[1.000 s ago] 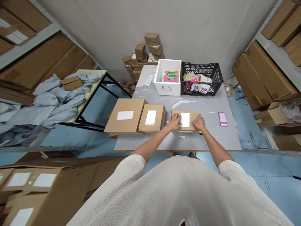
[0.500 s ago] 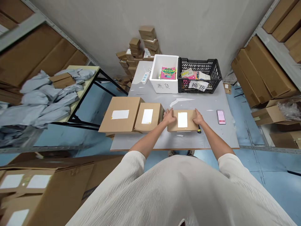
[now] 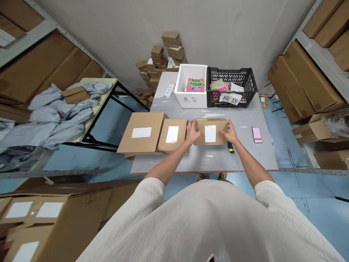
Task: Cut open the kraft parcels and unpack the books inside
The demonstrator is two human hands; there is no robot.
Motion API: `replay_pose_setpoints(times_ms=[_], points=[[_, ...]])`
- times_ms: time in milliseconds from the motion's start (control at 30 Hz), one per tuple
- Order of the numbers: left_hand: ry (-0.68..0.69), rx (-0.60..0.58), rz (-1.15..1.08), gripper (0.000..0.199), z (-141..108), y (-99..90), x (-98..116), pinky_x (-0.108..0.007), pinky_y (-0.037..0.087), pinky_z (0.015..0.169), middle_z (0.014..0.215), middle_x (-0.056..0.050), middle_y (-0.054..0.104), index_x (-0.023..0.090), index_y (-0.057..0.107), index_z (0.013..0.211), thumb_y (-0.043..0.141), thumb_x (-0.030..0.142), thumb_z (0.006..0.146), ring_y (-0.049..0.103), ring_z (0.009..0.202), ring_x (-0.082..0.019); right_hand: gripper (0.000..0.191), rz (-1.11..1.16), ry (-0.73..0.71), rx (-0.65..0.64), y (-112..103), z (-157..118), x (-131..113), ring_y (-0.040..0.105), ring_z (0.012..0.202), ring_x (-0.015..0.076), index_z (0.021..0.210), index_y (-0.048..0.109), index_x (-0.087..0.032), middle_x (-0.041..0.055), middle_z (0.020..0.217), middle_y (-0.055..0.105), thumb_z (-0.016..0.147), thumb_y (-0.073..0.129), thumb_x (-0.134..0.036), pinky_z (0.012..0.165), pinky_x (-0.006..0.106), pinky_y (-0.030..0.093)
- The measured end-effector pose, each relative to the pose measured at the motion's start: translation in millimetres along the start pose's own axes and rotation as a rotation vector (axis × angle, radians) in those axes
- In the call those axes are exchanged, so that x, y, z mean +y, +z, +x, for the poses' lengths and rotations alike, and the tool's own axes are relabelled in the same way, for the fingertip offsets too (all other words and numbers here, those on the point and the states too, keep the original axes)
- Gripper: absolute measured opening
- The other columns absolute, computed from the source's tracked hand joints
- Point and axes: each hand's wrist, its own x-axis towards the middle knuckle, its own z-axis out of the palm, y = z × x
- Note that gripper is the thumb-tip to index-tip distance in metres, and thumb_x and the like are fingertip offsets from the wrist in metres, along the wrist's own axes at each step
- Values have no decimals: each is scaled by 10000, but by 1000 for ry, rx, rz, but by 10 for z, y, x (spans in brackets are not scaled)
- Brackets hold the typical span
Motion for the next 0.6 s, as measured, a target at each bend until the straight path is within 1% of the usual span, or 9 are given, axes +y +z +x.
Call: replay_pose_setpoints(times_ms=[67, 167, 233, 300, 367, 433, 533, 600], points=[[8, 27, -17, 735, -49, 11, -13, -521, 396, 1325, 1686, -155, 422, 250, 449, 1655, 644, 235, 947, 476, 1535, -375, 1144, 76, 53, 28, 11, -28, -8, 565, 1486, 345, 1836, 56, -286, 197, 1730, 376, 945, 716, -569, 1167, 512, 563], [-28, 60, -15, 588, -131, 64, -39, -527, 422, 1291, 1607, -185, 469, 221, 482, 1604, 587, 327, 1035, 507, 1501, -370, 970, 101, 170, 71, 5, -85, 2, 596, 1438, 312, 1814, 209, -266, 188, 1651, 428, 1011, 589, -654, 1182, 454, 552], [-73, 71, 2, 534, -167, 105, -51, -531, 434, 1268, 1559, -205, 498, 196, 496, 1575, 538, 385, 1077, 513, 1494, -374, 834, 80, 240, 101, -12, -115, 11, 636, 1355, 304, 1756, 363, -234, 188, 1550, 524, 1045, 510, -646, 1202, 453, 531], [-108, 76, 22, 521, -182, 137, -56, -530, 434, 1258, 1559, -218, 506, 183, 497, 1564, 518, 385, 1084, 509, 1505, -380, 749, 64, 277, 121, -28, -133, 13, 657, 1287, 310, 1674, 486, -208, 185, 1461, 598, 1038, 511, -601, 1208, 473, 520], [-123, 75, 41, 554, -186, 156, -59, -524, 429, 1262, 1611, -219, 490, 184, 482, 1580, 546, 342, 1052, 496, 1531, -385, 714, 57, 291, 123, -33, -146, 6, 665, 1264, 316, 1623, 538, -195, 182, 1449, 628, 988, 559, -522, 1198, 483, 524], [-129, 47, 50, 652, -192, 164, -66, -516, 427, 1270, 1661, -207, 482, 195, 439, 1624, 592, 307, 1000, 485, 1554, -386, 730, 60, 303, 109, -25, -162, -12, 677, 1259, 317, 1609, 544, -191, 179, 1487, 634, 920, 588, -428, 1185, 484, 532], [-127, -49, 55, 833, -224, 176, -92, -512, 426, 1284, 1693, -180, 498, 233, 346, 1706, 662, 315, 939, 485, 1572, -387, 774, 87, 312, 56, 0, -200, -50, 709, 1233, 314, 1596, 554, -200, 162, 1530, 655, 833, 600, -323, 1146, 472, 564], [-124, -98, 58, 891, -254, 188, -120, -516, 425, 1289, 1705, -177, 498, 247, 306, 1737, 681, 337, 933, 480, 1585, -392, 778, 106, 290, 13, 18, -230, -72, 726, 1219, 310, 1576, 573, -211, 141, 1516, 686, 803, 609, -291, 1115, 461, 588]])
